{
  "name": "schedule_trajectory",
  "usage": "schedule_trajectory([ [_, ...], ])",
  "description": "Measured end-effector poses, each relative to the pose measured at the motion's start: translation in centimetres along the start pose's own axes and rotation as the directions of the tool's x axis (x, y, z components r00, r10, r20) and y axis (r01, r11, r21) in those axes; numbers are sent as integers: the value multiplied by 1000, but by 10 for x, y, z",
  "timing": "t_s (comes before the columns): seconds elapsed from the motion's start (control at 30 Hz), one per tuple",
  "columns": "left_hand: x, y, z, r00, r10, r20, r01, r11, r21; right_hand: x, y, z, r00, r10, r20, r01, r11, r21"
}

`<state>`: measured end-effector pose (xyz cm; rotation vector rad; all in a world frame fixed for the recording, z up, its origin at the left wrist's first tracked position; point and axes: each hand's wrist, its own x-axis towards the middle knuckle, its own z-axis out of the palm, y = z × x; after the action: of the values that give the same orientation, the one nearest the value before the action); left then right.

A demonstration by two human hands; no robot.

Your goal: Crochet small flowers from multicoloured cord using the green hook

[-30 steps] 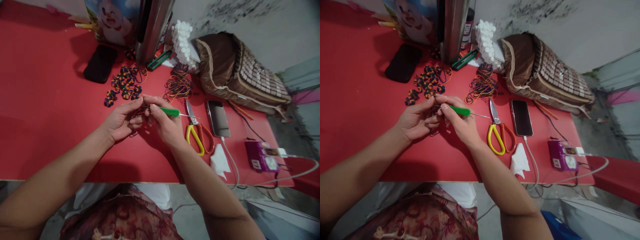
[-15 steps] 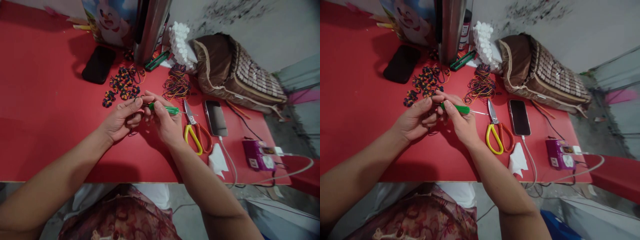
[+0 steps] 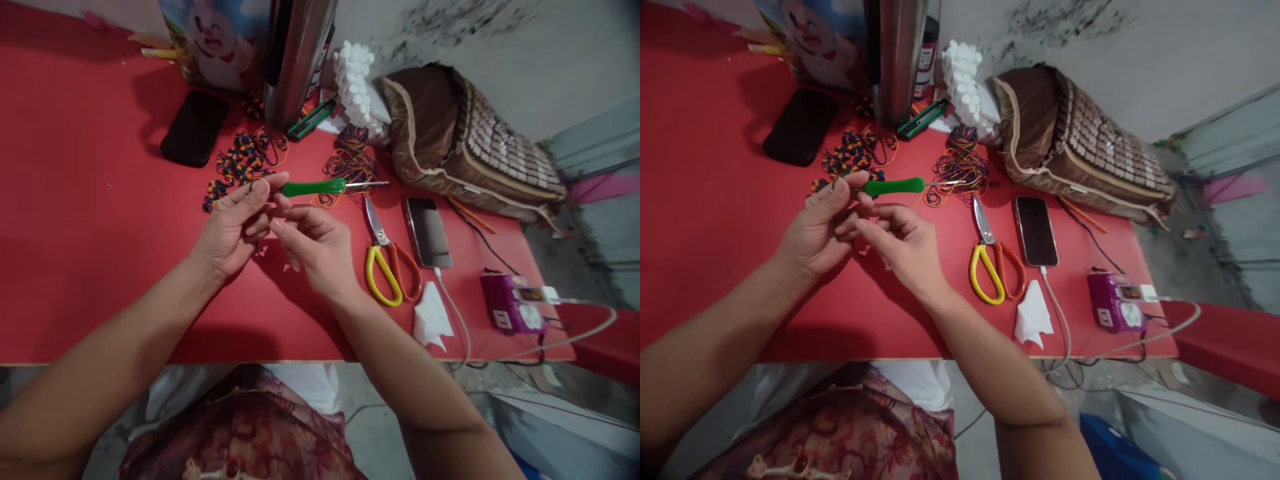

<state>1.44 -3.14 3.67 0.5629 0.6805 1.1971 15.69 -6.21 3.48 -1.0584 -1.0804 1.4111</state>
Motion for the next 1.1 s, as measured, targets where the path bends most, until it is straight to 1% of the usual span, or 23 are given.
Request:
schedule_trajectory([
  [0.1,-2,-8,0,1000,15,2,-15,999,28,1,5,8,999,43,12,-44,996,72],
  [0.2,-4,-15,0,999,31,25,-32,999,39,4,7,12,994,105,8,-105,984,141],
  [0.3,-5,-16,2,1000,5,20,-5,999,33,4,6,14,987,159,-2,-156,968,197],
  [0.4,-6,-13,5,1000,-30,5,30,999,19,4,4,15,982,187,-21,-179,965,192],
  [0.5,-5,-10,4,998,-54,24,54,998,13,4,3,13,990,137,-35,-134,987,94],
  [0.6,-3,-7,0,994,-95,49,94,995,39,3,2,8,998,56,3,-56,998,-33],
  [0.67,-2,-5,-3,991,-122,59,118,991,61,2,2,5,999,47,26,-46,998,-43],
  [0.73,-1,-4,-5,988,-137,75,131,988,77,2,2,4,997,62,44,-60,997,-39],
  [0.83,0,-1,-7,983,-149,103,139,986,96,2,4,2,998,55,44,-51,994,-94],
  [0.93,1,4,-7,979,-176,105,164,980,111,5,9,-2,1000,2,23,2,988,-153],
  [1.1,4,10,-8,974,-208,89,199,975,96,10,14,-16,991,-120,53,130,954,-270],
])
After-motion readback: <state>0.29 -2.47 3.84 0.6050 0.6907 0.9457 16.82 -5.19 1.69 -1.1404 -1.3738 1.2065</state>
